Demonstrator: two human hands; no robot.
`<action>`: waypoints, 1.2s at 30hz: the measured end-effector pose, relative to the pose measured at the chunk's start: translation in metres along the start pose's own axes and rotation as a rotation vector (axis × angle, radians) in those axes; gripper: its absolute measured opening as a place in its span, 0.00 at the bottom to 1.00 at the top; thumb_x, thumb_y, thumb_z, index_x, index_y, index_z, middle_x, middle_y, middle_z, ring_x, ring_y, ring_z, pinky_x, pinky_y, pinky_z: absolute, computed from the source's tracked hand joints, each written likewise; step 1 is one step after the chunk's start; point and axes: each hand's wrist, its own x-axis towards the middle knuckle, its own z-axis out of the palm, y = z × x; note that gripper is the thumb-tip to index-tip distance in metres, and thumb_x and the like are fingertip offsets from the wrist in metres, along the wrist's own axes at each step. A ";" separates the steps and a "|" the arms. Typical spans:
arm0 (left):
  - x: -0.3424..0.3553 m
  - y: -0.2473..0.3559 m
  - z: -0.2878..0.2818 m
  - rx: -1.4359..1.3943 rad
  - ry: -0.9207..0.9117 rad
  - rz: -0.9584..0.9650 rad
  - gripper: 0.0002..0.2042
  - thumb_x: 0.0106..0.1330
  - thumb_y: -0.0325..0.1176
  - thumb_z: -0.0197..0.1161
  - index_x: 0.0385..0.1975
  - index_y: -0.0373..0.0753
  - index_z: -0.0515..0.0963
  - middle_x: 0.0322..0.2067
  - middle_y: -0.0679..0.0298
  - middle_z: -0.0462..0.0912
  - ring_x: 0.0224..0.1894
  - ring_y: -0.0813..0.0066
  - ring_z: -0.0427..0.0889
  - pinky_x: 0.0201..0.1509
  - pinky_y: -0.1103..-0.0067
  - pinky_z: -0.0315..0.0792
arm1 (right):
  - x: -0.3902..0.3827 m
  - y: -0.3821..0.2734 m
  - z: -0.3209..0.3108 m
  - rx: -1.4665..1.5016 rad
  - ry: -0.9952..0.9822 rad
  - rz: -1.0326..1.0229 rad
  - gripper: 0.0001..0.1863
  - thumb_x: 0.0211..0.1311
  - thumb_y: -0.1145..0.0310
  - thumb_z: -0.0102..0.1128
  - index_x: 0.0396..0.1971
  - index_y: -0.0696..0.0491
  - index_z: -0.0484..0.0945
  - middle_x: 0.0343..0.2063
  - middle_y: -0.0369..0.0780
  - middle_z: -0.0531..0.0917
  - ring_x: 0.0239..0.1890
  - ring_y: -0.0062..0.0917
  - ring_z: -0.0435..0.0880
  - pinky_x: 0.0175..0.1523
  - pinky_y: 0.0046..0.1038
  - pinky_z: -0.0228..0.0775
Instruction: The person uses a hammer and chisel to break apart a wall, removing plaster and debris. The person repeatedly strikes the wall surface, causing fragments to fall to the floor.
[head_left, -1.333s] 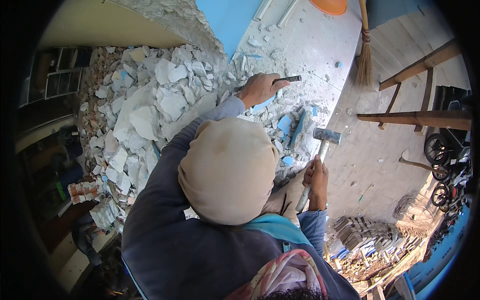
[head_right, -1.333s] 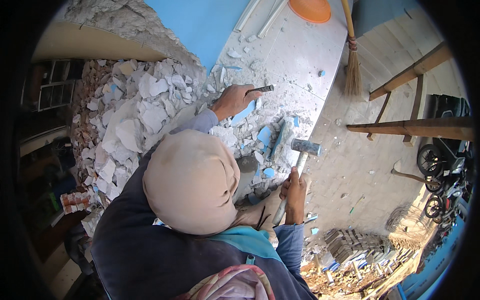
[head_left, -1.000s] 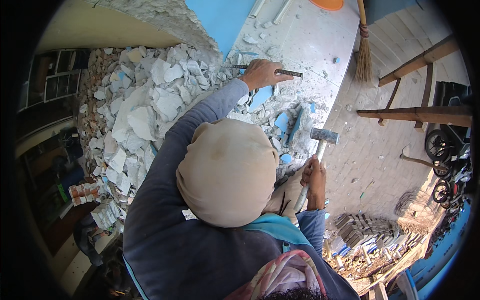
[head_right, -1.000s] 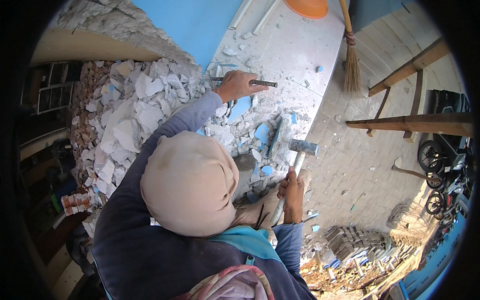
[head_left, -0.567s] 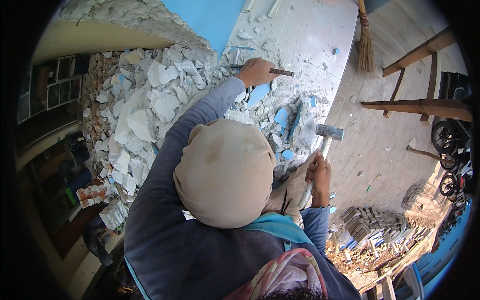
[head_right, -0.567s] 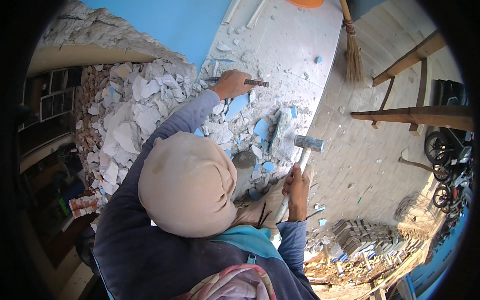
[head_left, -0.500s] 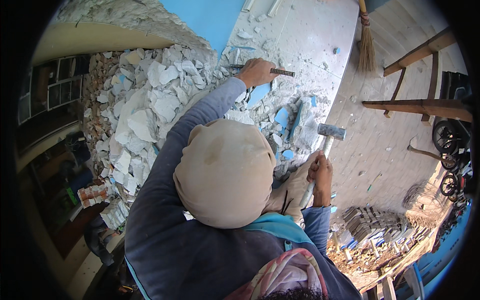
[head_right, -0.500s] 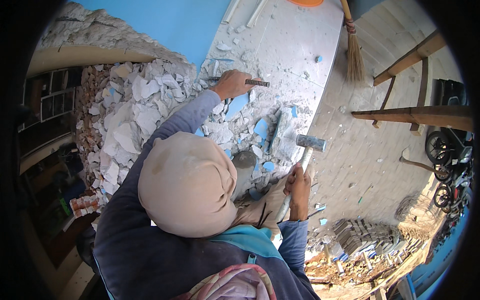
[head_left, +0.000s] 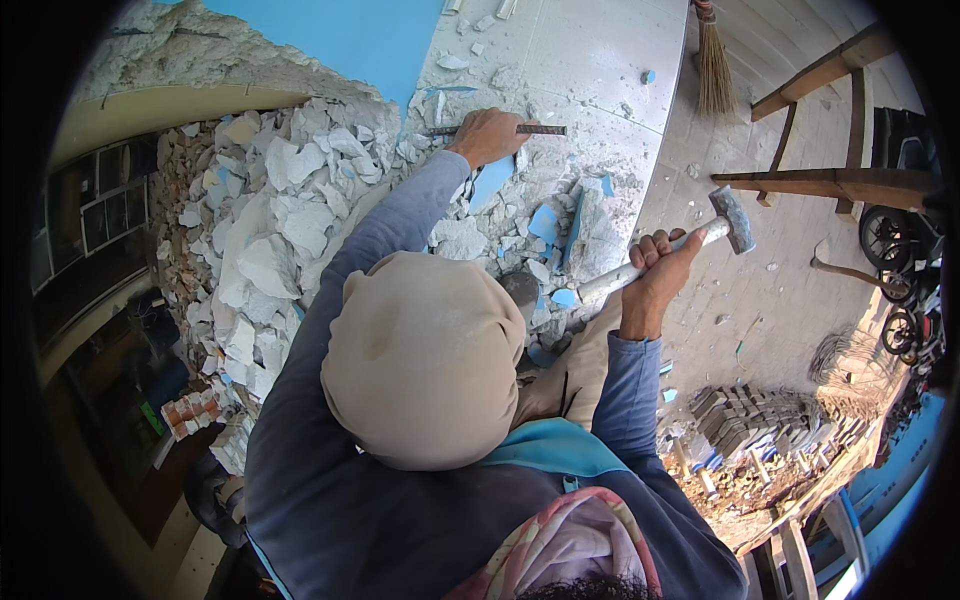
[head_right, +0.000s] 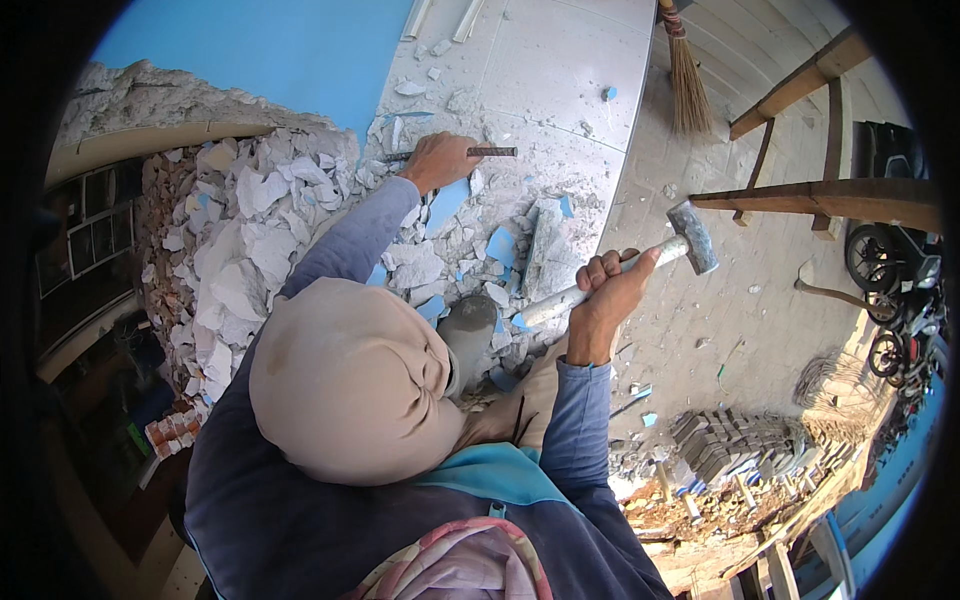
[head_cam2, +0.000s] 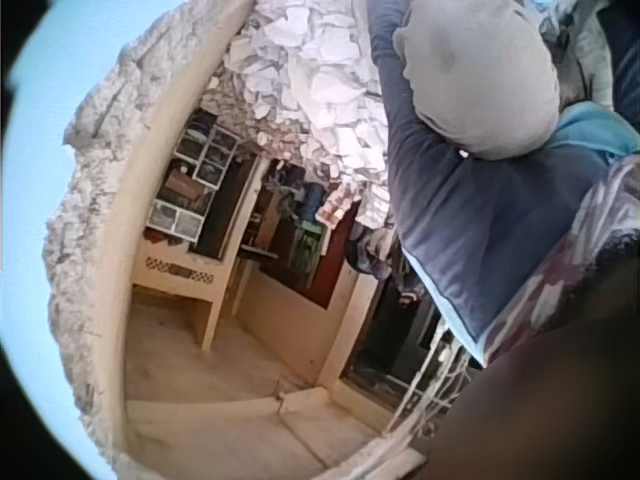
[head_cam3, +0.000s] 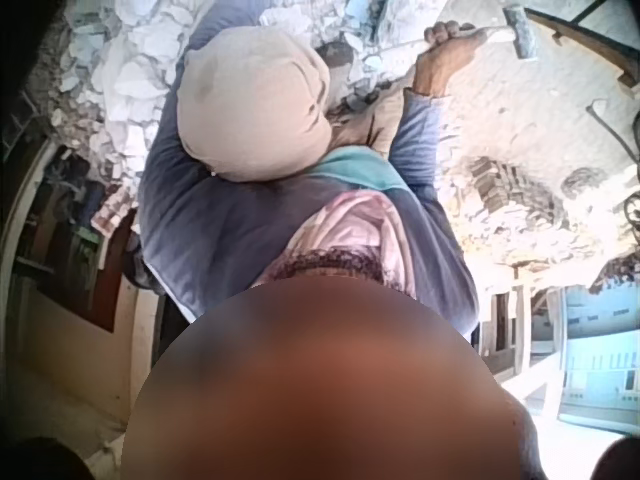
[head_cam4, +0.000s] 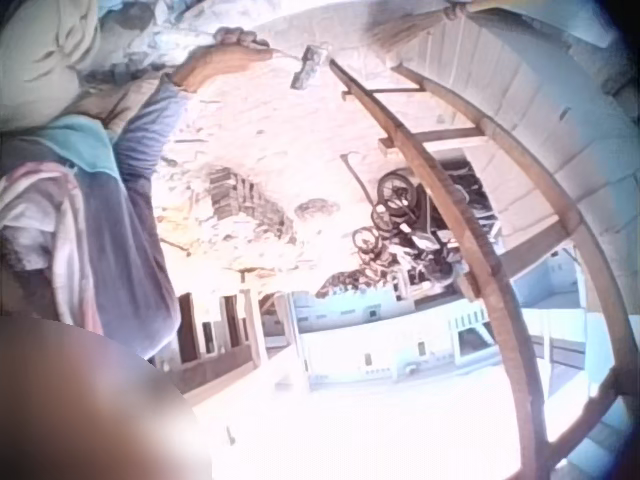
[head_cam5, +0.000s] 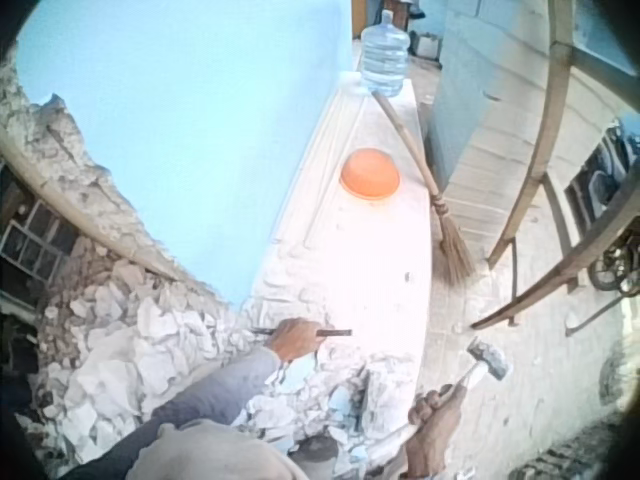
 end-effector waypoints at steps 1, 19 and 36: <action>0.000 0.000 0.000 0.003 -0.022 0.004 0.16 0.69 0.48 0.65 0.46 0.46 0.90 0.33 0.51 0.90 0.38 0.48 0.90 0.46 0.59 0.81 | 0.002 0.016 0.012 -0.013 -0.008 0.060 0.23 0.80 0.41 0.48 0.33 0.45 0.64 0.16 0.28 0.60 0.15 0.14 0.58 0.19 0.23 0.51; -0.009 -0.006 0.005 0.011 0.031 0.059 0.16 0.70 0.45 0.64 0.55 0.52 0.87 0.34 0.53 0.90 0.38 0.50 0.89 0.47 0.59 0.80 | 0.009 0.048 0.037 -0.317 -0.183 0.505 0.21 0.80 0.46 0.49 0.32 0.47 0.64 0.16 0.30 0.62 0.13 0.17 0.59 0.17 0.24 0.52; -0.023 -0.005 0.010 -0.022 -0.008 0.048 0.17 0.69 0.41 0.66 0.56 0.53 0.87 0.37 0.54 0.91 0.41 0.50 0.89 0.52 0.60 0.79 | 0.006 0.057 0.005 -0.264 -0.394 0.683 0.22 0.79 0.46 0.54 0.31 0.48 0.68 0.16 0.27 0.65 0.12 0.12 0.57 0.14 0.19 0.51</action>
